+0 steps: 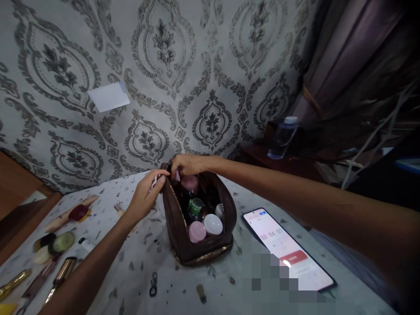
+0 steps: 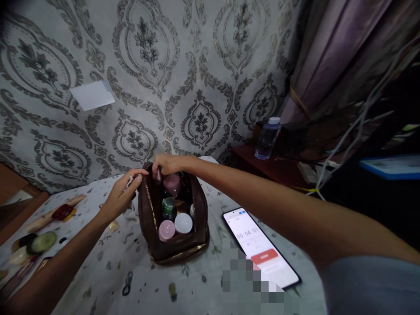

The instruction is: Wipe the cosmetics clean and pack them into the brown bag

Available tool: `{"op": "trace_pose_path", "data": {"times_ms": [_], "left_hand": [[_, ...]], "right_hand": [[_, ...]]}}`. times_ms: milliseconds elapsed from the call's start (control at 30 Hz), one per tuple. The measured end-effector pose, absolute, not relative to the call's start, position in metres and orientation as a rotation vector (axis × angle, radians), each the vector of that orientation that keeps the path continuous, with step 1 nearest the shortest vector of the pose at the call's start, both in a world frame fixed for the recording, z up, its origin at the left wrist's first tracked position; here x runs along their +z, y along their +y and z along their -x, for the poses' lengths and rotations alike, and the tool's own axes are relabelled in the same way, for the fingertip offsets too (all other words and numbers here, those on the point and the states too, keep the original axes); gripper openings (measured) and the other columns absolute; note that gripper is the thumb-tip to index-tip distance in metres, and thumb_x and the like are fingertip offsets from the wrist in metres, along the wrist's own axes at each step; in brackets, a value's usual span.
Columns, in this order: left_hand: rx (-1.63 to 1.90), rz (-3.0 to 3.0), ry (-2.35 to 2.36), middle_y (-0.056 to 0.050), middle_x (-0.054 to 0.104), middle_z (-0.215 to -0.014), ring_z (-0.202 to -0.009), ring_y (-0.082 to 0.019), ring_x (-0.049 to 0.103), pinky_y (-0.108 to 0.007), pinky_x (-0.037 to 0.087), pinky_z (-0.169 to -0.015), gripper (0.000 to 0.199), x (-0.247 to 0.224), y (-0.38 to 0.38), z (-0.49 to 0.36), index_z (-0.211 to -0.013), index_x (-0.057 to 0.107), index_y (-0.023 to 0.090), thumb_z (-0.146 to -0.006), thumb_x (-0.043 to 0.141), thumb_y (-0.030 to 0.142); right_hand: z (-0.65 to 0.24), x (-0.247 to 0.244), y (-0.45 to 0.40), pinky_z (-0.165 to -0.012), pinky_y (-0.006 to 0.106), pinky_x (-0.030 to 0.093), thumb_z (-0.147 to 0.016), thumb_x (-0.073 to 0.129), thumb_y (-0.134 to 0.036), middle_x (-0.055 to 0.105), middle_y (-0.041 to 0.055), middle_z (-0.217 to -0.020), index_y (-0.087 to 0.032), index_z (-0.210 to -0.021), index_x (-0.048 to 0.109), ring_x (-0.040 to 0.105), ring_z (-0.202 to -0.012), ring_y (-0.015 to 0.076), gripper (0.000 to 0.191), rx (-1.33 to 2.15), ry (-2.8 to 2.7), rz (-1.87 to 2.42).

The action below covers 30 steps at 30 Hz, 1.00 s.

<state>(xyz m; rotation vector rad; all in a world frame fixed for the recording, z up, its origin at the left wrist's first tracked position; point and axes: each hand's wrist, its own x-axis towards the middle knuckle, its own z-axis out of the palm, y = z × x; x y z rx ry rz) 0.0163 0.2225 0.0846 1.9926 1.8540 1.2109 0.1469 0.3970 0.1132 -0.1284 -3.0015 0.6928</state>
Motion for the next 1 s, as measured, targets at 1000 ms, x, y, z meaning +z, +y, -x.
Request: {"op": "trace_pose_path", "data": {"times_ms": [1000], "left_hand": [[1.307,-1.901,1.850,-0.002,0.063,-0.092,-0.084,-0.018,0.057,-0.028,0.046,-0.078,0.032,0.074,0.218,-0.004,-0.110,0.062,0.022,-0.096,0.042,0.043]], "right_hand": [[-0.156,0.114,0.370,-0.075,0.027,0.042,-0.081,0.053,0.000,0.067,0.0098,-0.099,-0.012,-0.099,0.071,0.059,-0.089,0.0186,0.029,0.171,-2.923,-0.015]]}}
